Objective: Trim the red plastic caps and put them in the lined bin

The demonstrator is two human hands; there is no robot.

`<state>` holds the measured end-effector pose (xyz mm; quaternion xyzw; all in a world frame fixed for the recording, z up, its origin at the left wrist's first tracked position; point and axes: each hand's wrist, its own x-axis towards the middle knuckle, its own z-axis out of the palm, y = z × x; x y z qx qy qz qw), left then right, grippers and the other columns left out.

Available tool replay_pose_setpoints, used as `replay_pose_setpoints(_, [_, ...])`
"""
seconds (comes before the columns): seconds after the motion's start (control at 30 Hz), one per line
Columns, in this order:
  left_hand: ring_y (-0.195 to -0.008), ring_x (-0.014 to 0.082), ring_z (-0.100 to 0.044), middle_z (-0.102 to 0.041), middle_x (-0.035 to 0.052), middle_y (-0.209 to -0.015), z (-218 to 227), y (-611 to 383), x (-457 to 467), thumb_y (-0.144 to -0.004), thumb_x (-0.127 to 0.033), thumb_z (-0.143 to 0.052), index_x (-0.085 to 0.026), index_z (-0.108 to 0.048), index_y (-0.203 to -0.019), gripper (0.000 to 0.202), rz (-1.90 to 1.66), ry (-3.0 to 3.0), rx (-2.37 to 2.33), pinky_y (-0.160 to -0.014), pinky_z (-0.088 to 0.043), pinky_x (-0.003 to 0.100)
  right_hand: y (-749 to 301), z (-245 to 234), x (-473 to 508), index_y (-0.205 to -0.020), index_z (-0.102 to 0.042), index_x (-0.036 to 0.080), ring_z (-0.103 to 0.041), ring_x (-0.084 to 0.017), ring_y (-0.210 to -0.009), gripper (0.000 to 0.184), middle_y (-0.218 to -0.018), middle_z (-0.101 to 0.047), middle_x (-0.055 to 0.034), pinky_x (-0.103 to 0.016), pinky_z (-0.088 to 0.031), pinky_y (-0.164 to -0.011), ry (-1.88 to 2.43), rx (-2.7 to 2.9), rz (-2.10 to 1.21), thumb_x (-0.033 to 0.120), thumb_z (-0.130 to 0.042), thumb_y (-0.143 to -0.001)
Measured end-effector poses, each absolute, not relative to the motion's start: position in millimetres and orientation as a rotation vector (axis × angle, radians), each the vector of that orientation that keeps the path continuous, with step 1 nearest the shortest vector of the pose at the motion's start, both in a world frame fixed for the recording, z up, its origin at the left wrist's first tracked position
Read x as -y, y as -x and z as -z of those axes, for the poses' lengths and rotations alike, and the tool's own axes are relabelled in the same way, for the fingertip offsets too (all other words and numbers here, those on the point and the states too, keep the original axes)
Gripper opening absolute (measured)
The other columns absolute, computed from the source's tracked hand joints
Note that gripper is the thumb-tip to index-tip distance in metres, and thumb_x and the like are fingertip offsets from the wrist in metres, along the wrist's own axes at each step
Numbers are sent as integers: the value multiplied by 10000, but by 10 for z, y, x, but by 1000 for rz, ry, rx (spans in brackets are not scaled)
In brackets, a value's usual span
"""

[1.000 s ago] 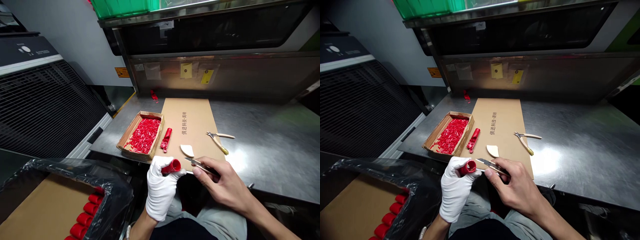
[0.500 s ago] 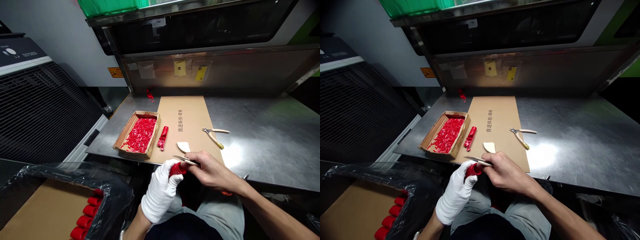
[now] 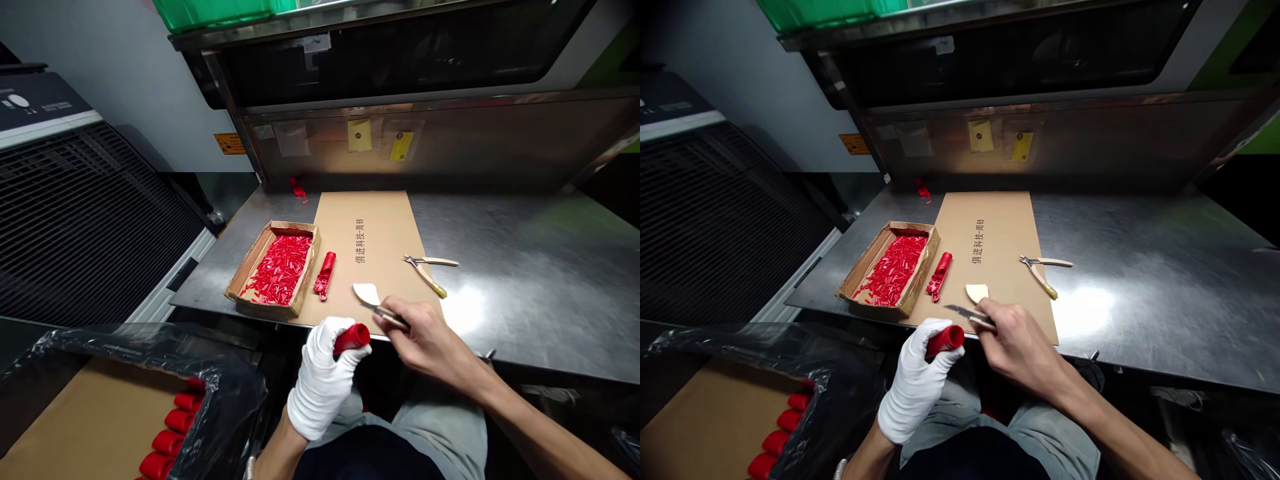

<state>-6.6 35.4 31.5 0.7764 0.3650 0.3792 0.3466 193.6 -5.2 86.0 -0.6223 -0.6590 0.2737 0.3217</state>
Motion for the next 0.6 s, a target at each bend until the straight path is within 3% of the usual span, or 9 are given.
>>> replay_pose_setpoints(0.13, [-957,194,-675,-680,59,-1086,-324,119,-383,-954,-302,-587,-234,-570,-1195,251,-1026,-2034,-970,-872,-533,336,-2155,-774,104,-785,-480,210,-431,-117,-546,235,-648,-525,23,-285,-257,-529,1716,1711,-555,339,-538,-972])
replay_pose_setpoints(0.3, [-1030,216,-666,-670,95,-1135,-343,140,-418,-997,-290,-473,-214,-567,-1226,259,-1050,-2081,-896,-902,-530,340,-2224,-739,269,-1119,-593,227,-618,-131,-734,177,-923,-680,-19,-261,-387,-632,1611,1954,-356,338,-495,-1022])
replay_pose_setpoints(0.6, [-984,212,-661,-662,86,-1083,-335,131,-384,-1007,-312,-450,-222,-567,-1194,238,-1053,-2033,-800,-867,-527,332,-2057,-784,237,-1138,-673,190,-537,-124,-569,274,-729,-609,-15,-301,-280,-514,1623,2089,-52,340,-470,-1031])
